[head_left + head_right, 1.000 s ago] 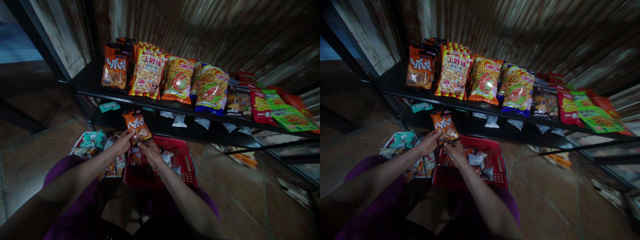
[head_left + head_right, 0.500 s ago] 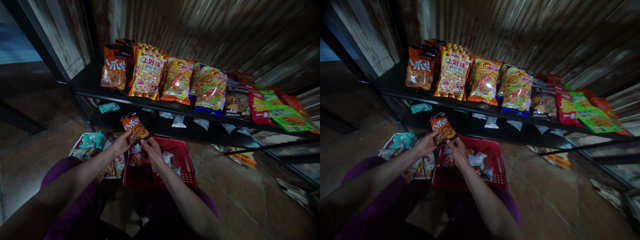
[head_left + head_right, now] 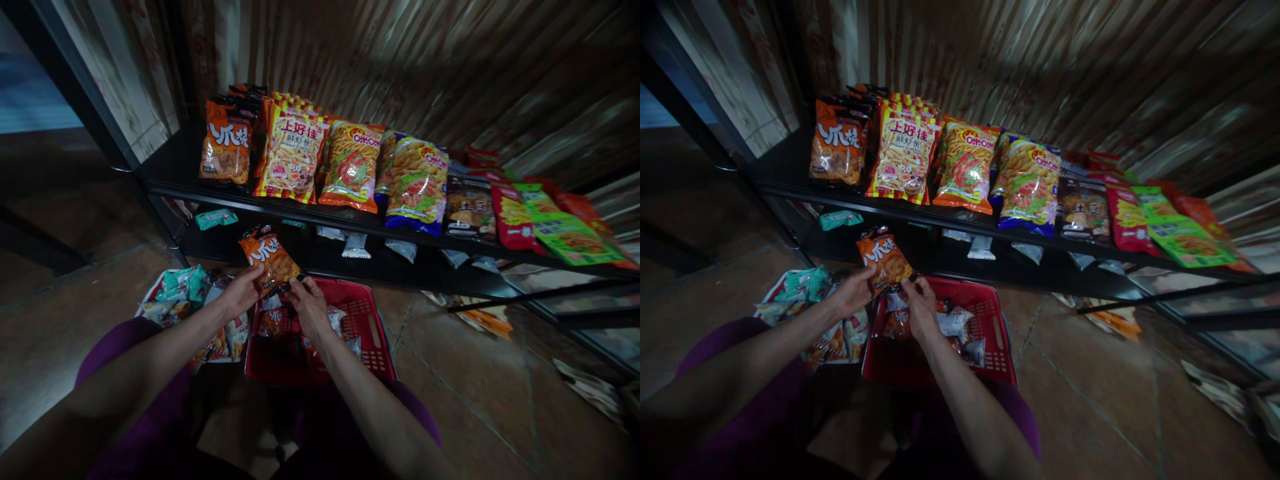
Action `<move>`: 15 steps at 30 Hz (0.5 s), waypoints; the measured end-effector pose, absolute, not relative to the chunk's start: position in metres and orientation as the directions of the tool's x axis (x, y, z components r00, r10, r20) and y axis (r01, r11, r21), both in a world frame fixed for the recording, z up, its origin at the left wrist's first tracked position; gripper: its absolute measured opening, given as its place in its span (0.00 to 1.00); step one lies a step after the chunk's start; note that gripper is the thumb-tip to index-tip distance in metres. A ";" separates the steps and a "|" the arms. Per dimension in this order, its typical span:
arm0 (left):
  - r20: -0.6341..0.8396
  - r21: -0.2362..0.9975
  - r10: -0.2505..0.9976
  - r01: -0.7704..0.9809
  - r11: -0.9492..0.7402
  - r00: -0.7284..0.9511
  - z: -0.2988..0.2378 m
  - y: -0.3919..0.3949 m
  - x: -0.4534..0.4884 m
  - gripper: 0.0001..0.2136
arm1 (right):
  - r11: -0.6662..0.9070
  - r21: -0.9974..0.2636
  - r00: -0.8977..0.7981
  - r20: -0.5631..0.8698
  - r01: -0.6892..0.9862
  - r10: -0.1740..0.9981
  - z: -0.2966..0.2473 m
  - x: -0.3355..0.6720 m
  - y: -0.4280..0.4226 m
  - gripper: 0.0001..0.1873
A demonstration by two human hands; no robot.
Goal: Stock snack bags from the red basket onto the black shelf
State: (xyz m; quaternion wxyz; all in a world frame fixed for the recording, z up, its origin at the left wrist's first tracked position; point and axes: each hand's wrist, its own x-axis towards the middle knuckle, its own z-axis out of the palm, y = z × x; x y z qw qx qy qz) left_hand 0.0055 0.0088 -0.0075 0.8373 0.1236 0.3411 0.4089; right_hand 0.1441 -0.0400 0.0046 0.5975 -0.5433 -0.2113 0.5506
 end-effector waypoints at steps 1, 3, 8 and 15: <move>-0.451 0.492 0.778 -0.605 0.626 0.438 -0.008 0.008 0.005 0.06 | -0.209 -0.869 0.287 -0.362 -0.448 0.887 0.006 0.144 -0.040 0.18; -0.420 0.507 0.791 -0.608 0.611 0.445 -0.010 0.007 0.005 0.06 | -0.232 -0.849 0.261 -0.388 -0.476 0.884 0.008 0.143 -0.040 0.20; -0.425 0.605 0.847 -0.595 0.529 0.321 -0.008 0.012 0.001 0.10 | -0.236 -0.851 0.242 -0.381 -0.469 0.893 0.006 0.146 -0.040 0.18; -0.407 0.771 0.909 -0.566 0.291 -0.087 -0.001 0.038 -0.017 0.28 | -0.229 -0.919 0.228 -0.310 -0.321 0.923 0.000 0.153 -0.042 0.19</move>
